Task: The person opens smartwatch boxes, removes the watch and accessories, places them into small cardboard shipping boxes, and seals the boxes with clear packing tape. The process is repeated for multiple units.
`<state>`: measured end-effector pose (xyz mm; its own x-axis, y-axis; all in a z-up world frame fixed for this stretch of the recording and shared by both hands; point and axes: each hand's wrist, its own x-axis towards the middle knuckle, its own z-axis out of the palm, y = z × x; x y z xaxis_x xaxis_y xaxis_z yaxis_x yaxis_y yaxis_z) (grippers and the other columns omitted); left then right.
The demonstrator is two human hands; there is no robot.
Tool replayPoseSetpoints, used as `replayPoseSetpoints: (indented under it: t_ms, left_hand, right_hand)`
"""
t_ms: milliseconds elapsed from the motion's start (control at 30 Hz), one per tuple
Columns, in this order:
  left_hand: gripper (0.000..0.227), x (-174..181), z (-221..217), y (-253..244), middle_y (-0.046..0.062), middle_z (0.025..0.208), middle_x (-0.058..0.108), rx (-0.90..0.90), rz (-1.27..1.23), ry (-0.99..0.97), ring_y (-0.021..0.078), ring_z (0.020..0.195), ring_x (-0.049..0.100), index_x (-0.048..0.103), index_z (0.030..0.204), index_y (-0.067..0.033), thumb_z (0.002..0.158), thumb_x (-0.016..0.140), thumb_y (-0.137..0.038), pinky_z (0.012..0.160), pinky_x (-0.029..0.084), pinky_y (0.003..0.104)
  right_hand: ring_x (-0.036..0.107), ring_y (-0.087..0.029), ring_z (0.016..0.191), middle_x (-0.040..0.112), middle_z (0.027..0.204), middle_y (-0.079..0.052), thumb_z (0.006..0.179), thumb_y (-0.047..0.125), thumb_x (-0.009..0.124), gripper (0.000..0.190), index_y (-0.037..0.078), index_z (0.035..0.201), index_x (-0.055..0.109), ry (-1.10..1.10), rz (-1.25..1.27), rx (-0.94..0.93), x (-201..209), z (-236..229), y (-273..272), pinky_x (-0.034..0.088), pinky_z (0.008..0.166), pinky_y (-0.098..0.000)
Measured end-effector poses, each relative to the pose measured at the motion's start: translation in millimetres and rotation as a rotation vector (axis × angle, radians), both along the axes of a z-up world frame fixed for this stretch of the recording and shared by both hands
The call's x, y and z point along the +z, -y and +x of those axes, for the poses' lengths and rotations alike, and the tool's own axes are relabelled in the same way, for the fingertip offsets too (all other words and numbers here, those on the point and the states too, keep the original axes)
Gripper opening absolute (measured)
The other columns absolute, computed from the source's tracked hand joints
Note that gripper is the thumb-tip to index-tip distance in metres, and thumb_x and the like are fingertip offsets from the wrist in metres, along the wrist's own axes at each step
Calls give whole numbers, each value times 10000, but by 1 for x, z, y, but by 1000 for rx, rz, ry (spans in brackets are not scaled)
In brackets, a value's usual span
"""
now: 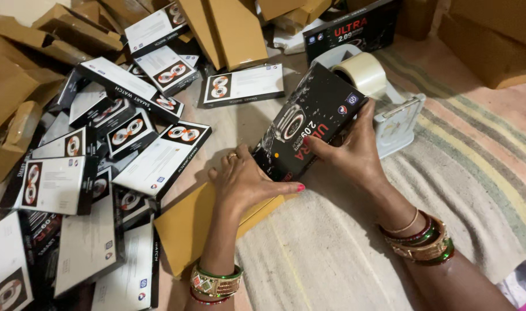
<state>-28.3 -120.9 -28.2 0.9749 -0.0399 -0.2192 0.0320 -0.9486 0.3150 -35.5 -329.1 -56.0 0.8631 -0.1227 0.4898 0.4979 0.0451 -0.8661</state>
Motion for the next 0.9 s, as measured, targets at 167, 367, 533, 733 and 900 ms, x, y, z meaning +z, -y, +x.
replayPoseSetpoints:
  t_ms: [167, 367, 533, 733, 900]
  left_hand:
    - [1654, 2, 1, -13, 268, 1602, 327, -78, 28, -76, 365, 1525, 283, 180, 1561, 20, 304, 894, -783, 1227, 149, 632]
    - [1669, 7, -2, -25, 293, 1568, 318, -261, -48, 26, 454, 1462, 286, -14, 1638, -221, 314, 980, -433, 1198, 210, 583]
    - [1482, 18, -11, -18, 268, 1481, 476, -268, -254, 405, 447, 1382, 434, 114, 1602, -212, 395, 943, -439, 1151, 313, 597]
    - [1403, 27, -22, -6, 262, 1402, 532, -281, -324, 580, 453, 1327, 472, 223, 1596, -180, 422, 953, -422, 1109, 314, 620]
    - [1337, 28, -24, -9, 215, 1343, 576, -292, -405, 605, 393, 1270, 537, 287, 1579, -123, 436, 923, -397, 1097, 387, 563]
  right_hand:
    - [608, -258, 1299, 492, 1417, -188, 818, -53, 832, 908, 50, 1445, 184, -21, -96, 39, -1, 0, -4, 606, 1072, -395]
    - [542, -306, 1420, 359, 1605, -215, 797, -123, 821, 1322, 201, 1634, -150, 55, -13, 111, 4, -6, -13, 560, 1091, -468]
    - [625, -323, 1311, 437, 1575, -227, 884, -89, 747, 1232, 236, 1626, -181, 21, 96, 90, 8, -10, -8, 602, 999, -465]
    - [539, -242, 1327, 466, 1486, -151, 1051, 172, 649, 593, 122, 1552, 334, 244, -11, 187, -4, -2, 2, 599, 1125, -417]
    - [515, -242, 1392, 428, 1606, -159, 1083, 294, 537, 365, 45, 1311, 676, 236, -303, 392, -7, -3, 1, 505, 1164, -400]
